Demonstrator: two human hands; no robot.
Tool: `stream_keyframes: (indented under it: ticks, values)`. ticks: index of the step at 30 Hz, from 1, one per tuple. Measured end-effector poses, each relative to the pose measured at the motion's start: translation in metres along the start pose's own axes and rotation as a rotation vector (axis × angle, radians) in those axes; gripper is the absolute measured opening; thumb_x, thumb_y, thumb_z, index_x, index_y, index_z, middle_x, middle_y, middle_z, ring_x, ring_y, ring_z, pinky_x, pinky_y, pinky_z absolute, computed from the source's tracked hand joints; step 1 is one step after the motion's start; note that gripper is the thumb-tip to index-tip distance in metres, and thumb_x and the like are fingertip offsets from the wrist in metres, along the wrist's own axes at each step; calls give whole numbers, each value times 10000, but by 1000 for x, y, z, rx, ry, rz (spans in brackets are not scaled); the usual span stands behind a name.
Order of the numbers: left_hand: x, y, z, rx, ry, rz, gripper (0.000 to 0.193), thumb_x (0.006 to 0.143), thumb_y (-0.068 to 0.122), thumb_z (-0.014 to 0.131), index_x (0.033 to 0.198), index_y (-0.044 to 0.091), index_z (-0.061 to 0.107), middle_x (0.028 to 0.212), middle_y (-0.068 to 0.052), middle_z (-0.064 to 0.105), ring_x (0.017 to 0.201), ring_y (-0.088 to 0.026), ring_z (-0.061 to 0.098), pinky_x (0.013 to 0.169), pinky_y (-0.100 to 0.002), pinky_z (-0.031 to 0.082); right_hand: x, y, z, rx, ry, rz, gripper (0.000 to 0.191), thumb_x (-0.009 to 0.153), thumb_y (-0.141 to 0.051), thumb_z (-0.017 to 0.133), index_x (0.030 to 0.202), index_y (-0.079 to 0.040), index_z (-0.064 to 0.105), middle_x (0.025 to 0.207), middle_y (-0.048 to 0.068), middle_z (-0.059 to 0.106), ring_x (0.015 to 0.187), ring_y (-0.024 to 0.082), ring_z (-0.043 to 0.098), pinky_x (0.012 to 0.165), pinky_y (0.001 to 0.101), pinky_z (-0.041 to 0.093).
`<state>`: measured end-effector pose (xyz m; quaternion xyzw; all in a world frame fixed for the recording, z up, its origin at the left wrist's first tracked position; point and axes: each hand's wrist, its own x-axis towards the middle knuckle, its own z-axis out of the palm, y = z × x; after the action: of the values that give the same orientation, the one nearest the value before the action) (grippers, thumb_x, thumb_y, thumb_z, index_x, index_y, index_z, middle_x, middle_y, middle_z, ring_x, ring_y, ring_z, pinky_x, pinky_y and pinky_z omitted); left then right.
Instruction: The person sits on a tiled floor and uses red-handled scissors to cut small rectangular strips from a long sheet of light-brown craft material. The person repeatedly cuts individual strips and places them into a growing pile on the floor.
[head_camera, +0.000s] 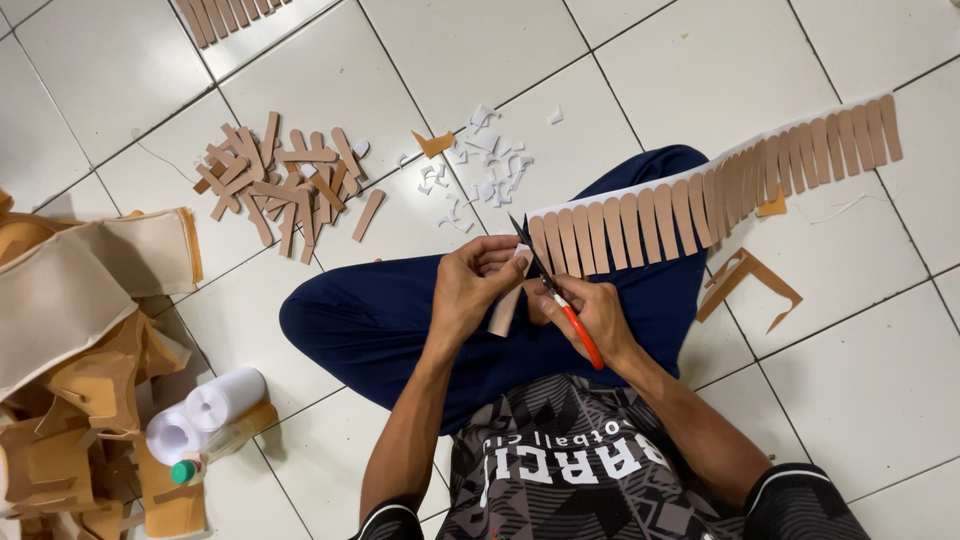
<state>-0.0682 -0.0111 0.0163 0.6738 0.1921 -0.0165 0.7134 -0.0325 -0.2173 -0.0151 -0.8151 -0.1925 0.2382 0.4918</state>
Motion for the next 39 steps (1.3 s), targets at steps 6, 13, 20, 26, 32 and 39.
stream_keyframes:
  ticks: [6, 13, 20, 26, 32, 39]
  values:
    - [-3, -21, 17, -452, 69, 74, 429, 863, 74, 689, 1275, 61, 572, 1096, -28, 684, 931, -106, 692, 824, -252, 592, 1, -5, 7, 124, 17, 95, 301, 933, -287, 670, 1080, -40, 762, 544, 35, 649, 391, 67, 514, 376, 226, 379]
    - [0, -10, 31, -382, 248, 119, 285, 962, 110, 724, 1182, -65, 676, 1025, -107, 741, 925, -153, 700, 844, -255, 569, 19, -23, 12, 110, 50, -29, 383, 992, -367, 626, 1130, -26, 730, 606, 16, 638, 492, 60, 532, 460, 235, 407]
    - [-1, 24, 10, -164, 246, 133, 355, 912, 146, 778, 1188, -66, 705, 1029, -142, 773, 925, -177, 738, 812, -254, 589, 33, -39, 3, 94, 25, -15, 395, 928, -377, 666, 1091, -27, 750, 499, -13, 491, 413, 66, 373, 407, 270, 262]
    - [0, 27, 0, -195, 273, 107, 510, 862, 120, 794, 1295, -63, 594, 1019, -122, 767, 946, -145, 746, 836, -233, 612, 30, -41, 4, 72, 3, -31, 371, 928, -389, 693, 999, -35, 774, 470, -47, 478, 400, 43, 360, 399, 257, 246]
    - [1, 24, -13, -167, 259, 89, 422, 887, 107, 793, 1233, -87, 649, 944, -129, 774, 891, -144, 738, 820, -234, 595, 31, -27, 9, 17, -20, -40, 352, 919, -376, 710, 958, -33, 775, 466, -51, 496, 385, 48, 368, 384, 256, 259]
    - [1, -5, -46, -153, 281, 37, 316, 880, 105, 769, 1123, -81, 688, 960, -106, 772, 918, -165, 741, 851, -266, 593, 38, -23, 15, -47, -83, -6, 348, 907, -359, 734, 927, -13, 770, 457, -40, 489, 397, 48, 394, 386, 259, 276]
